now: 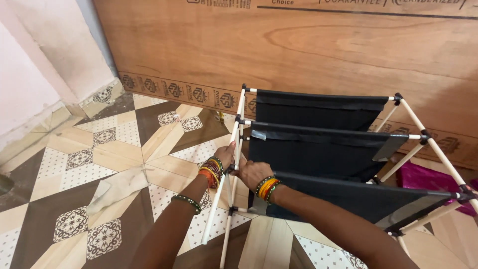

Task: The person assembles a three-tier black fabric shoe rack with white poles and black connectors. They attach the fabric shelves to the frame, secure the joints, and adjust the structure to ensure stability.

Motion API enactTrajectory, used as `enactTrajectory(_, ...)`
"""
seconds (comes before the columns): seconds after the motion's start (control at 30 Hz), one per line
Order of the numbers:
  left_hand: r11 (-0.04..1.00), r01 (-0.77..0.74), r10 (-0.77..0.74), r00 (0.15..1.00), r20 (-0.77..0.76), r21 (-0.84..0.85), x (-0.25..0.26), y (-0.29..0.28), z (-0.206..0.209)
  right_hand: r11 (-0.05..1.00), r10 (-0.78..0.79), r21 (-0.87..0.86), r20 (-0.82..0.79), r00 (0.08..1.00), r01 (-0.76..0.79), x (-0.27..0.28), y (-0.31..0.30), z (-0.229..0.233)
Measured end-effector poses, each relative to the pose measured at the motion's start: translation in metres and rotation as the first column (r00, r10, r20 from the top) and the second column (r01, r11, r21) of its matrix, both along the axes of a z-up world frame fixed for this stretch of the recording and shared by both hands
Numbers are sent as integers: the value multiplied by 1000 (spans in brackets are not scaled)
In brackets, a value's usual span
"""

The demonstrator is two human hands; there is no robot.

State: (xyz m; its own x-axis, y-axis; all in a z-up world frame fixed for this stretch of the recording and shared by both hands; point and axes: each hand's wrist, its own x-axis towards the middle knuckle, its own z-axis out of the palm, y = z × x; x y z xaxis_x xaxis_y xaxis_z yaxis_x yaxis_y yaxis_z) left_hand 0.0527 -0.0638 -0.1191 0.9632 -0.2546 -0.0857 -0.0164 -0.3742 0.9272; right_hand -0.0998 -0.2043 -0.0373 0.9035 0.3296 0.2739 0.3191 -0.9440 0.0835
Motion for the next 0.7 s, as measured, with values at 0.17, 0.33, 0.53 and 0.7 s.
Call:
enactTrajectory(0.17, 990, -48, 46, 999, 11, 135, 4, -2, 10, 996, 15, 95, -102, 995, -5, 10, 0, 10)
enactTrajectory(0.33, 964, -85, 60, 993, 106, 251, -4, -7, 23, 996, -12, 86, -271, 962, 37, 9, 1, 27)
enactTrajectory(0.53, 946, -110, 89, 993, 81, 304, -11, -9, 36, 998, 18, 70, -314, 949, 4, 6, 1, 41)
enactTrajectory(0.7, 999, -18, 20, 998, -62, 33, 3, 0, 19, 1000, 5, -7, -325, 946, -8, 1, 1, 45)
